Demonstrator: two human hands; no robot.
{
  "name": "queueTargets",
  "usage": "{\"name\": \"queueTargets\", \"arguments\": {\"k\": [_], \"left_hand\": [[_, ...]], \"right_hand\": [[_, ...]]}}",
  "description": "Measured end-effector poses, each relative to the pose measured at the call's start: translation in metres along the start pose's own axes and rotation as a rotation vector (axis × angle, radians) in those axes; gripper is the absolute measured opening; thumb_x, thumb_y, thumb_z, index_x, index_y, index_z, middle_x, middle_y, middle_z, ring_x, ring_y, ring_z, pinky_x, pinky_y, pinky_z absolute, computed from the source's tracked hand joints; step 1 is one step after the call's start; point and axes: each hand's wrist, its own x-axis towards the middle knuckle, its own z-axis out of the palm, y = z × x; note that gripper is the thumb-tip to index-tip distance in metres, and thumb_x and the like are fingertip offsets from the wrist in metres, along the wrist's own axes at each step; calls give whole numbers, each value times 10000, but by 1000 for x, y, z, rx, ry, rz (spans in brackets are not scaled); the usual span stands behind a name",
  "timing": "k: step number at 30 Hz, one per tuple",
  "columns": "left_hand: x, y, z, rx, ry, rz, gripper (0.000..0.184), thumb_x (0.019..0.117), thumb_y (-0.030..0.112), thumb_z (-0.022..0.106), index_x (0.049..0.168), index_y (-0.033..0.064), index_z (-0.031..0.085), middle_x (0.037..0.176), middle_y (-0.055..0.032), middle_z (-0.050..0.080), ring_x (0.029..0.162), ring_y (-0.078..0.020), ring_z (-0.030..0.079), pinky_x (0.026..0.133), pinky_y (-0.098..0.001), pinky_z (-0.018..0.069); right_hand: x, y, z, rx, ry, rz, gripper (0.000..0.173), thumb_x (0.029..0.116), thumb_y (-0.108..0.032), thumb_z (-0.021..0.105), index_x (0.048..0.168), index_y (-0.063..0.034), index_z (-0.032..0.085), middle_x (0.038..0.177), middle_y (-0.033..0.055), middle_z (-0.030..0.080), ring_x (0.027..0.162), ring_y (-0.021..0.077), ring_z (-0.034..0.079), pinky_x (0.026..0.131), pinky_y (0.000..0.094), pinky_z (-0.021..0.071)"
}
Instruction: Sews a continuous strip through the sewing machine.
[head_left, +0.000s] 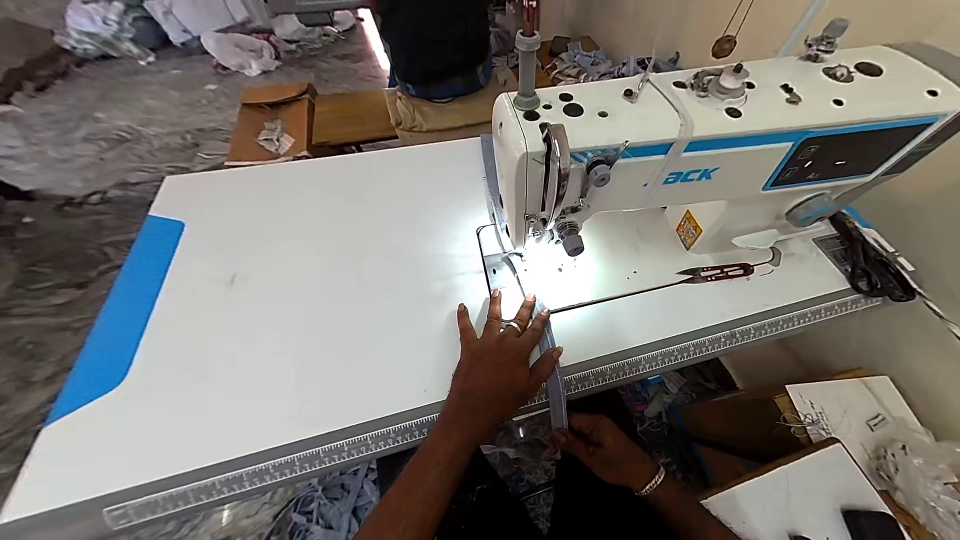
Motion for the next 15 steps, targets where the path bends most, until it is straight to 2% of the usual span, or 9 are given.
{"name": "queueTargets", "arguments": {"k": [3,6,15], "left_hand": [[0,-2,4,-13,51,-19,596,1040,594,304,1497,308,558,1627,37,425,1564,-413,192,1156,-784,117],[-4,-4,4,-38,57,-17,565,1049,546,318,1475,291,588,1614,34,446,1561,-418,202,1169,-770,123],[-15,-5,1,-27,26,29,620,1017,654,324,1472,324,584,1606,33,457,1551,-416,234,1172,-765,128]], "right_hand": [[3,-1,2,-41,-15,-23,302,1070,-299,549,1081,-51,722,968,6,732,851,46,667,802,240,553],[2,0,6,-56,-34,-23,298,1074,-287,542,1086,-50,723,981,8,732,857,45,664,804,237,549],[-4,10,12,-103,-61,-40,306,1077,-303,536,1090,-60,720,980,10,724,867,51,662,819,250,550]]}}
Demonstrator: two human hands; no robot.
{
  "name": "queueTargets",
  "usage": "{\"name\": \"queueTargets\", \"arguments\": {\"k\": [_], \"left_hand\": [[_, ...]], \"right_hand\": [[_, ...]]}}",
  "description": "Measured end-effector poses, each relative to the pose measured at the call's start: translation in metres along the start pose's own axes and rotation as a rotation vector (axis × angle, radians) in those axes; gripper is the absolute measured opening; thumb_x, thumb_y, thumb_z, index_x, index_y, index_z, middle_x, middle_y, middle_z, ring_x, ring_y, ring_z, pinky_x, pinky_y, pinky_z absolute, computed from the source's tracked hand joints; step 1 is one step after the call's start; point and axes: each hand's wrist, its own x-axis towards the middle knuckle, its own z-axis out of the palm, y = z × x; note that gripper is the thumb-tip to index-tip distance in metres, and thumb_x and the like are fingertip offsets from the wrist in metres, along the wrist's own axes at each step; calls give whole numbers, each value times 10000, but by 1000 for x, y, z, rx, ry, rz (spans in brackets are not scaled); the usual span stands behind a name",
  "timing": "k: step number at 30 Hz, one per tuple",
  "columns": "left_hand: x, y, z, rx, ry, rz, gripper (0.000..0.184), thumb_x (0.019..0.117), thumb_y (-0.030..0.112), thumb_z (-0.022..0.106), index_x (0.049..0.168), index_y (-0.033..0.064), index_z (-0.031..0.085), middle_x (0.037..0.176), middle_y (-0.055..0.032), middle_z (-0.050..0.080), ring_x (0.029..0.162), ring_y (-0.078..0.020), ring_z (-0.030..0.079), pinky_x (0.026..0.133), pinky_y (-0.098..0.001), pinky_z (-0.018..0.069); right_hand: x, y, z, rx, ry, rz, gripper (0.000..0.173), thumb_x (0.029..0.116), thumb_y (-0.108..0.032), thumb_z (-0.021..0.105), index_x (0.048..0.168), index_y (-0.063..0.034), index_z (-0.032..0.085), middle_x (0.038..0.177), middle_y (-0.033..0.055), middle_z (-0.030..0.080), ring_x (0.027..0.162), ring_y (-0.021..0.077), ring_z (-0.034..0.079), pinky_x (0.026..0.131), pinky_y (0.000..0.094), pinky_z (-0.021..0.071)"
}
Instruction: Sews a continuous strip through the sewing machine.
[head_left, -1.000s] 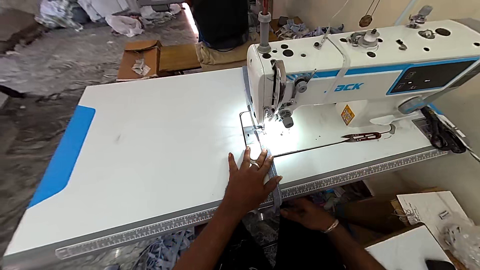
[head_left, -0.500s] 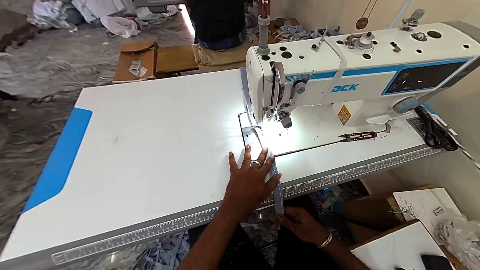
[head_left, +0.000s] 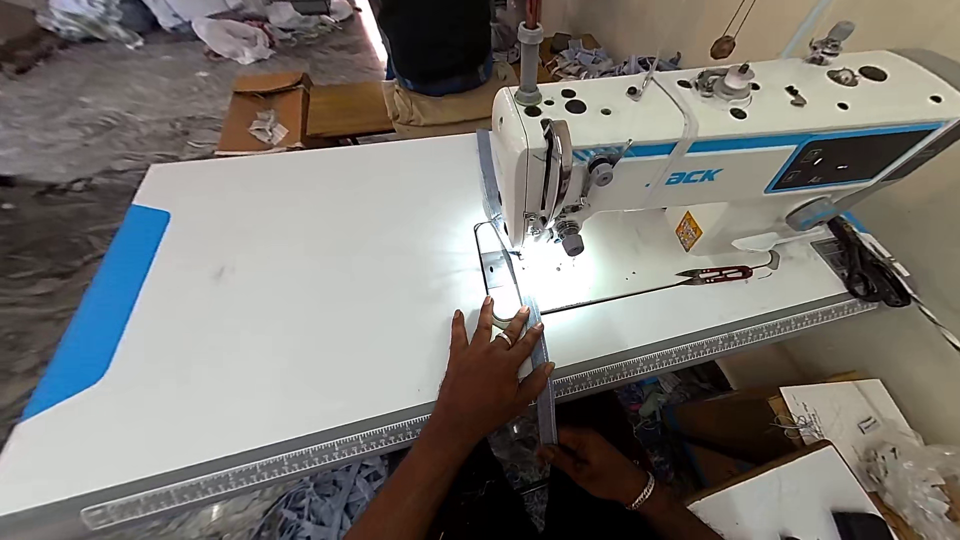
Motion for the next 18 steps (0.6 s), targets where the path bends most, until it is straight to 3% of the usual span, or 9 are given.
{"name": "queueTargets", "arguments": {"k": [11,18], "left_hand": [[2,1,2,-10,27,-10,582,1027,628,343,1458,333,599,1599,43,466,1545,-406,260,1168,-767,145],[1,1,3,-4,37,-12,576,1029,625,345,1453,333,604,1590,40,480,1541,-396,276,1177,-758,133]], "right_hand": [[1,5,-3,-40,-22,-6,332,1079,-329,525,1080,-66,728,1011,23,729,939,76,670,900,289,545],[1,6,-4,-25,-29,12,321,1074,-324,536,1080,-74,738,1009,22,725,927,69,660,882,277,539]]}}
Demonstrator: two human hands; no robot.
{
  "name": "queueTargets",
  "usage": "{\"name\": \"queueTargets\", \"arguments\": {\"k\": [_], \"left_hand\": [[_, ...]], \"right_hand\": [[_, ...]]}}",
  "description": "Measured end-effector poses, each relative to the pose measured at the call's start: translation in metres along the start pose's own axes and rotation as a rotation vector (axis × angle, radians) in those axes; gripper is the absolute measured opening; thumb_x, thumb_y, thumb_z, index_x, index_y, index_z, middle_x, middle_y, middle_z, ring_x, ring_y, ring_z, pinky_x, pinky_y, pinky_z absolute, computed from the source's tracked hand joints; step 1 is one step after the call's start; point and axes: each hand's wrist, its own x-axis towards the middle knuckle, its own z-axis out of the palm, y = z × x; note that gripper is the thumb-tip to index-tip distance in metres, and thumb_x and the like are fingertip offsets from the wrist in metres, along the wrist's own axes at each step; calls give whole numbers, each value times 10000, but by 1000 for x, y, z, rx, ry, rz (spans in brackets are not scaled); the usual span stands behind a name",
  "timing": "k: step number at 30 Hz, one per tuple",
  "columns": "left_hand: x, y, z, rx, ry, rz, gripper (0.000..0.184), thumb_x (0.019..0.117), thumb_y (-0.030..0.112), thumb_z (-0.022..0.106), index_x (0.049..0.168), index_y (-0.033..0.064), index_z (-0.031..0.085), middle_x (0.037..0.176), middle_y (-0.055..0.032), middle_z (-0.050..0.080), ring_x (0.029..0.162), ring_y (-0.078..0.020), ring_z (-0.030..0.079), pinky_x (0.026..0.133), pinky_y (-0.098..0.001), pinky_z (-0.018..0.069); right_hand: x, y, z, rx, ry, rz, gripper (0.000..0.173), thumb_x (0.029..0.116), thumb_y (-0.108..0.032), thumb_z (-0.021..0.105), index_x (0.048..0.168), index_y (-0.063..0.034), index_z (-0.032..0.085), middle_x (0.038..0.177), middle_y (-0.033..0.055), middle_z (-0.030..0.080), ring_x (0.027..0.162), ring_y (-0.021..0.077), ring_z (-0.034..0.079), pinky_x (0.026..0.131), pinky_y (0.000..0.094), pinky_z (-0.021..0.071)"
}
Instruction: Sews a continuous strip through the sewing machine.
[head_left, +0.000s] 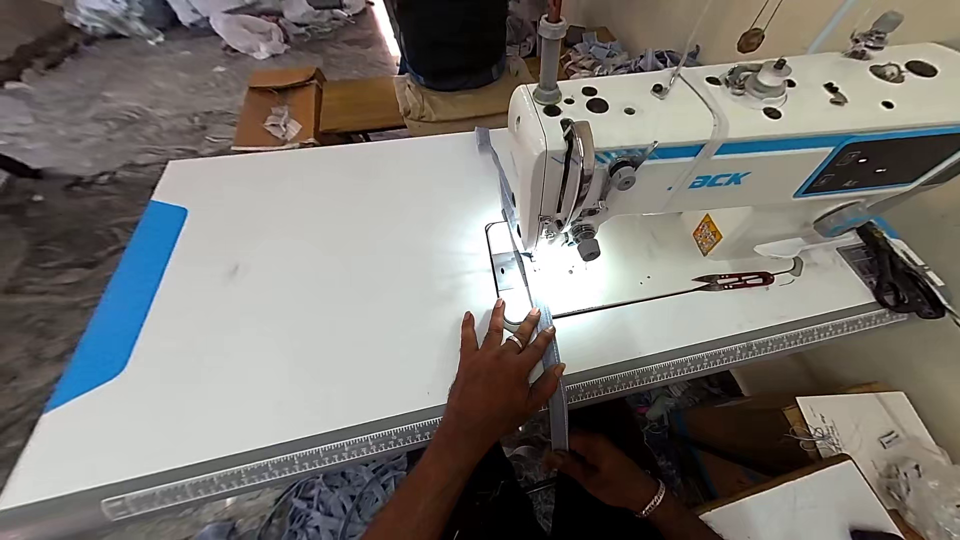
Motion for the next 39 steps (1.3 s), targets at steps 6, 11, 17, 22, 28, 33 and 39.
{"name": "queueTargets", "arguments": {"k": [6,11,17,22,28,33,39], "left_hand": [[0,0,0,-10,3,-1,574,1027,624,353,1448,331,610,1583,40,488,1539,-395,281,1176,-761,131],[0,0,-1,-24,0,-4,568,1028,621,357,1443,332,614,1582,44,489,1544,-385,273,1181,-758,120],[0,0,-1,-14,-2,-4,576,1027,626,351,1458,335,599,1583,37,489,1543,-391,274,1173,-766,137],[0,0,0,-17,7,-3,547,1037,588,350,1446,334,612,1582,40,490,1543,-393,274,1177,-758,138],[-1,0,-1,-27,9,-7,547,1040,585,357,1439,318,621,1583,39,489,1544,-392,270,1180,-755,134],[-1,1,-1,-27,-8,-15,551,1042,592,351,1449,327,610,1591,44,477,1550,-386,261,1184,-752,121],[-1,1,-1,-24,-11,-10,553,1046,591,341,1449,325,610,1598,40,468,1551,-392,251,1180,-756,124]], "right_hand": [[0,2,0,-12,-9,-5,325,1075,-329,534,1089,-76,738,1025,24,726,946,75,662,900,284,537],[1,4,0,-24,-18,-33,313,1079,-313,528,1094,-80,736,1016,16,724,931,72,655,894,289,533],[1,2,1,-31,-26,-41,309,1074,-318,537,1088,-87,742,1006,20,722,931,77,660,888,292,541],[1,1,2,-36,-30,-64,305,1075,-303,536,1083,-78,742,1013,26,725,951,82,665,906,297,543],[0,-2,3,-46,-51,-50,310,1075,-311,536,1083,-76,739,1000,29,719,928,76,660,887,284,541],[0,-1,3,-71,-54,-33,323,1077,-334,528,1093,-94,743,1002,20,720,926,77,656,887,288,536],[0,0,3,-67,-61,-32,333,1077,-341,528,1082,-82,738,1008,25,722,935,78,660,898,293,537]]}}
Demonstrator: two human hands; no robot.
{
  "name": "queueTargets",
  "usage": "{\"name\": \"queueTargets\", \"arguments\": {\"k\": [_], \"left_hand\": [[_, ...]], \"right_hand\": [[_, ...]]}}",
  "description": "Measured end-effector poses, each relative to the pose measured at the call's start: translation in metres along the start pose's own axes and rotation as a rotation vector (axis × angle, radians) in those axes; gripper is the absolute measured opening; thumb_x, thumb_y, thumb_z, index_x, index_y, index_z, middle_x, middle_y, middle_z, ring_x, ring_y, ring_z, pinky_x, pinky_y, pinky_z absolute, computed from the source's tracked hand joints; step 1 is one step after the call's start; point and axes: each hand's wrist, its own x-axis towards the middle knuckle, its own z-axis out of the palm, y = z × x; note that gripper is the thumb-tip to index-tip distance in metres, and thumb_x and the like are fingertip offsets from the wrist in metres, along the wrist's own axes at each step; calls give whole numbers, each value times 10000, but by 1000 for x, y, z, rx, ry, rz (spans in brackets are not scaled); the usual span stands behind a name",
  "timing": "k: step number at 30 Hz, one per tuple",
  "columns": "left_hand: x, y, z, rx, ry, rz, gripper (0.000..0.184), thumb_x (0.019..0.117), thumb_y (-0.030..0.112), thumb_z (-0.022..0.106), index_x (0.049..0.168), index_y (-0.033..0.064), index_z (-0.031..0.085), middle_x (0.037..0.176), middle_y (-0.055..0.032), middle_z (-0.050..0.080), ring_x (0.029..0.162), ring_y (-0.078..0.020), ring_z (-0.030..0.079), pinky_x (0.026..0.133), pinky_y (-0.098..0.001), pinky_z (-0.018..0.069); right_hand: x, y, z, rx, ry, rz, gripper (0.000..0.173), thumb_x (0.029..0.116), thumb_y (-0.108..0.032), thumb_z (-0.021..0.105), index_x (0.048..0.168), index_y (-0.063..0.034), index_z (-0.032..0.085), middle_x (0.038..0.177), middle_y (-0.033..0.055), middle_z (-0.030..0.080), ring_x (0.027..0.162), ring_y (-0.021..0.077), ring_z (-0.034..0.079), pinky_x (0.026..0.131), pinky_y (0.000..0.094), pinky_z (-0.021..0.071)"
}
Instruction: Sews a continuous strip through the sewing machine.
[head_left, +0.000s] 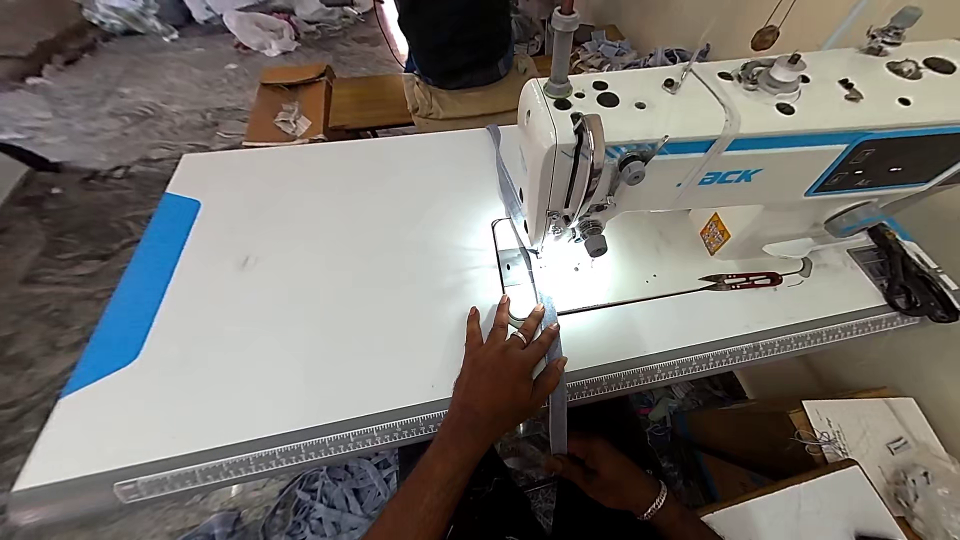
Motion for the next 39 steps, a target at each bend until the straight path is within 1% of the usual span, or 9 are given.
{"name": "queueTargets", "arguments": {"k": [5,10,14,19,23,29,32,34,39], "left_hand": [[0,0,0,-2,14,0,547,1046,590,343,1443,329,615,1593,36,475,1547,-393,263,1180,-754,133],[-1,0,1,6,22,3,549,1044,588,351,1443,320,617,1594,37,474,1547,-394,262,1183,-752,127],[0,0,1,-2,26,0,542,1045,583,357,1436,319,624,1591,31,478,1545,-398,264,1182,-752,132],[0,0,1,-3,33,-2,533,1045,575,362,1431,321,629,1589,33,481,1544,-392,272,1184,-746,135],[-1,0,1,-2,27,1,541,1042,590,361,1433,327,626,1591,36,479,1544,-389,272,1183,-749,135],[-1,0,1,-4,33,6,543,1042,585,361,1434,319,627,1589,31,481,1541,-394,279,1180,-751,139],[-1,0,1,-6,27,4,546,1040,591,364,1438,320,622,1589,31,482,1542,-393,276,1181,-752,136],[-1,0,0,-7,21,1,550,1039,596,363,1440,321,620,1590,29,480,1544,-394,269,1184,-750,128],[-1,1,0,-3,16,-2,558,1039,604,354,1445,323,614,1594,35,474,1546,-393,265,1182,-756,127]], "right_hand": [[0,0,0,2,1,-4,335,1077,-337,527,1078,-75,736,1017,23,727,945,80,667,906,295,541],[-1,0,1,-7,6,-11,327,1072,-343,540,1072,-83,740,982,24,718,903,77,654,865,285,538],[0,0,1,4,-1,-18,325,1073,-337,540,1073,-80,739,999,24,721,926,75,663,878,280,545],[-1,1,1,10,-7,-17,326,1075,-334,535,1074,-77,737,984,26,717,894,72,657,849,278,545],[0,0,1,13,-3,-20,326,1076,-330,533,1081,-74,734,989,26,721,894,69,660,852,273,545],[-1,3,1,2,-7,-24,331,1077,-344,530,1087,-83,734,1002,22,724,916,70,663,871,279,544],[0,3,1,3,-6,-12,331,1074,-351,534,1078,-84,731,982,22,715,886,71,655,843,275,542],[0,2,1,5,-9,-10,328,1073,-344,538,1082,-81,733,990,23,720,899,68,660,853,272,546],[-1,3,1,-9,-10,2,349,1065,-384,544,1079,-91,732,961,27,710,867,81,651,826,294,544]]}}
